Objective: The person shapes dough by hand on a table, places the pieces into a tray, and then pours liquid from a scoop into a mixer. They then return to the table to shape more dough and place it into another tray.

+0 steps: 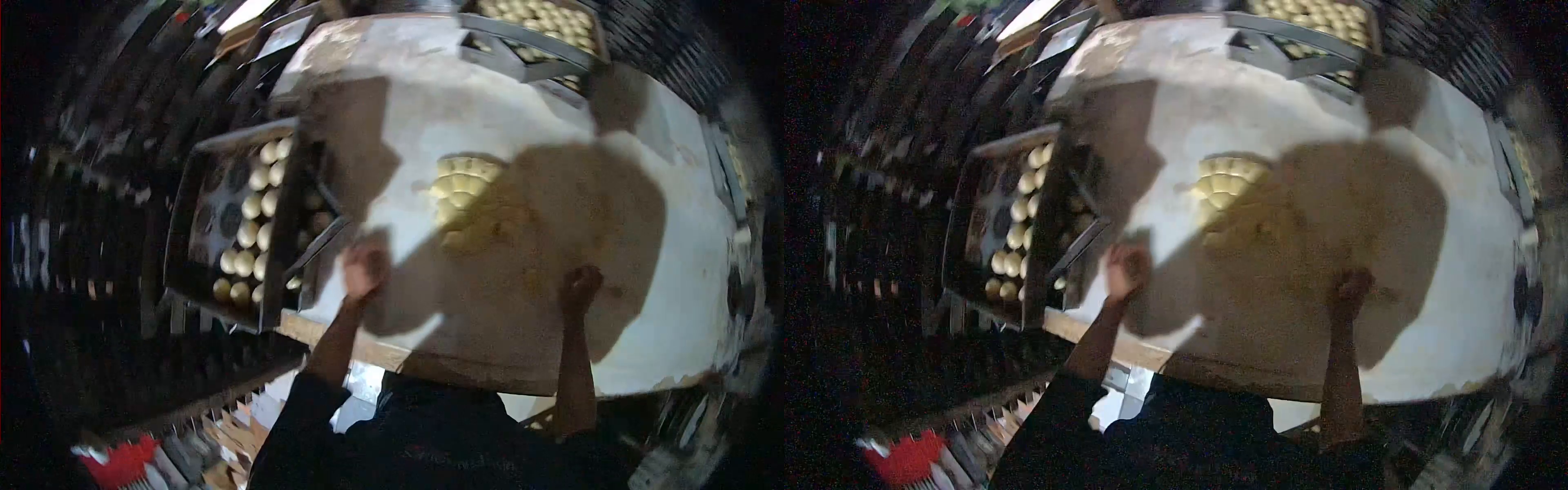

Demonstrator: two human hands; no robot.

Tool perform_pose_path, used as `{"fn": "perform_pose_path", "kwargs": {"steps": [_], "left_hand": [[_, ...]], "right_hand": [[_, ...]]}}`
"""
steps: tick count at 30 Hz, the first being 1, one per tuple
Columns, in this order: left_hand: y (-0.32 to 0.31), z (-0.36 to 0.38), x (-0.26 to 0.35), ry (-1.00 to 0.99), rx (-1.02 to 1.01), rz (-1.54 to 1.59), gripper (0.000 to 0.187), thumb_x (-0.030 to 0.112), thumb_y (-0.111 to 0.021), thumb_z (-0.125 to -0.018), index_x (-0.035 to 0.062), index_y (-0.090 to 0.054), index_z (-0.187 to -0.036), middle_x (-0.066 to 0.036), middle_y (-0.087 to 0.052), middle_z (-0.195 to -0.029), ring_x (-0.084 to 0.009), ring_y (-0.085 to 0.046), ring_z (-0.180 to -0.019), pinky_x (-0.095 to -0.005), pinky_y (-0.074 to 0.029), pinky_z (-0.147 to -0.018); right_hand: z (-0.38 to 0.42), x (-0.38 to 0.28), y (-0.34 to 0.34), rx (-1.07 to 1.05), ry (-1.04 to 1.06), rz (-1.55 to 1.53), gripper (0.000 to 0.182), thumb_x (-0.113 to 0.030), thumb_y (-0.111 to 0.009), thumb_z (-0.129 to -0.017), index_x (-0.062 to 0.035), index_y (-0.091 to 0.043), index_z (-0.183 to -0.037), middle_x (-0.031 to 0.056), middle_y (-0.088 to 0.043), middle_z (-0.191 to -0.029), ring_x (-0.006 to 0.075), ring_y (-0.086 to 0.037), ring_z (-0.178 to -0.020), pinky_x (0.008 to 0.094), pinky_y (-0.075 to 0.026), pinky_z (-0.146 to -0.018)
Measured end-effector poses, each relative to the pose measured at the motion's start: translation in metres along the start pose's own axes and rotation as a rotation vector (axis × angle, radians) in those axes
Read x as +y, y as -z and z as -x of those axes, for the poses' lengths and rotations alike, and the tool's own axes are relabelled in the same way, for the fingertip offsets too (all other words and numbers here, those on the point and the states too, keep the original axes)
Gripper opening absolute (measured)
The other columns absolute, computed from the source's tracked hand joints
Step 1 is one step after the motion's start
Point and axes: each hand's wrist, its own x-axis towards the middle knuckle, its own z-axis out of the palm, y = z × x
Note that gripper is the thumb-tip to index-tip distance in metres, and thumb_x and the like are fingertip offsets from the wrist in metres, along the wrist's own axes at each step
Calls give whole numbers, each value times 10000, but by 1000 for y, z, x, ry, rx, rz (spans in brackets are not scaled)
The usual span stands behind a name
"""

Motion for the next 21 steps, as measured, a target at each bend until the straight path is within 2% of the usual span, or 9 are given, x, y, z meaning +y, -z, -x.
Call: {"fn": "perform_pose_path", "kwargs": {"steps": [3, 5, 7, 10, 12, 14, 15, 17, 21], "left_hand": [[-18, -26, 48, 341, -167, 334, 139, 175, -555, -824, 74, -626, -890, -124, -621, -904, -328, -575, -858, -404, -459, -786], [-4, -2, 76, 195, -167, 490, 164, 110, -585, -798, 53, -615, -949, -123, -607, -987, -309, -566, -929, -434, -480, -791], [-31, 64, 70, -92, -303, 86, 273, 102, -597, -797, 55, -602, -1066, -138, -564, -1158, -320, -531, -1072, -442, -464, -890], [92, 78, 86, 89, -474, 253, 376, 164, -510, -894, 58, -512, -1255, -173, -575, -1168, -325, -489, -1189, -474, -359, -1047], [145, 78, 68, -53, -413, 333, 382, 132, -527, -883, 64, -514, -1258, -162, -581, -1169, -327, -507, -1180, -472, -386, -1034], [226, 47, 47, -243, -270, 352, 378, 106, -546, -874, 60, -521, -1248, -152, -585, -1173, -327, -535, -1155, -463, -431, -996], [269, 24, 32, -342, -182, 349, 373, 95, -557, -871, 55, -525, -1240, -147, -587, -1176, -326, -550, -1138, -456, -458, -970], [345, -32, -15, 31, -252, 455, 383, 75, -606, -834, 56, -542, -1211, -153, -596, -1133, -319, -598, -1049, -421, -509, -884], [343, -86, -164, 227, -330, 155, 461, 150, -648, -763, -6, -532, -1180, -266, -621, -988, -414, -600, -953, -452, -493, -817]], "right_hand": [[-12, -56, -7, 51, -119, -79, 268, -247, -582, -882, -5, -544, -990, 157, -524, -1031, 337, -457, -1023, 444, -364, -911], [26, -50, -23, 132, 40, -283, 284, -261, -611, -876, -12, -544, -995, 148, -534, -1015, 326, -472, -1002, 431, -372, -909], [48, -64, 18, -3, 226, -208, 277, -234, -629, -866, -13, -550, -1012, 129, -558, -1026, 283, -523, -957, 428, -424, -855], [40, 39, 28, -462, 397, 249, 248, -235, -580, -897, -31, -567, -1038, 112, -577, -1075, 220, -575, -919, 379, -512, -750], [20, 38, 72, -816, -609, -786, 212, -228, -575, -876, -51, -608, -988, 116, -594, -1050, 209, -587, -876, 351, -535, -671], [2, 7, 61, -521, -529, -734, 226, -219, -582, -863, -56, -626, -1013, 104, -608, -1053, 202, -594, -851, 351, -520, -685], [-12, -41, 68, -500, -422, -658, 267, -243, -574, -880, -54, -610, -1065, 105, -604, -1082, 201, -599, -865, 347, -516, -719], [-37, -227, 102, -577, -171, -551, 352, -291, -559, -914, -49, -577, -1169, 107, -597, -1141, 200, -610, -894, 340, -506, -786], [-50, -488, 114, -680, 394, -985, 408, -284, -577, -919, -24, -507, -1225, 109, -557, -1185, 192, -564, -1046, 361, -461, -924]]}}
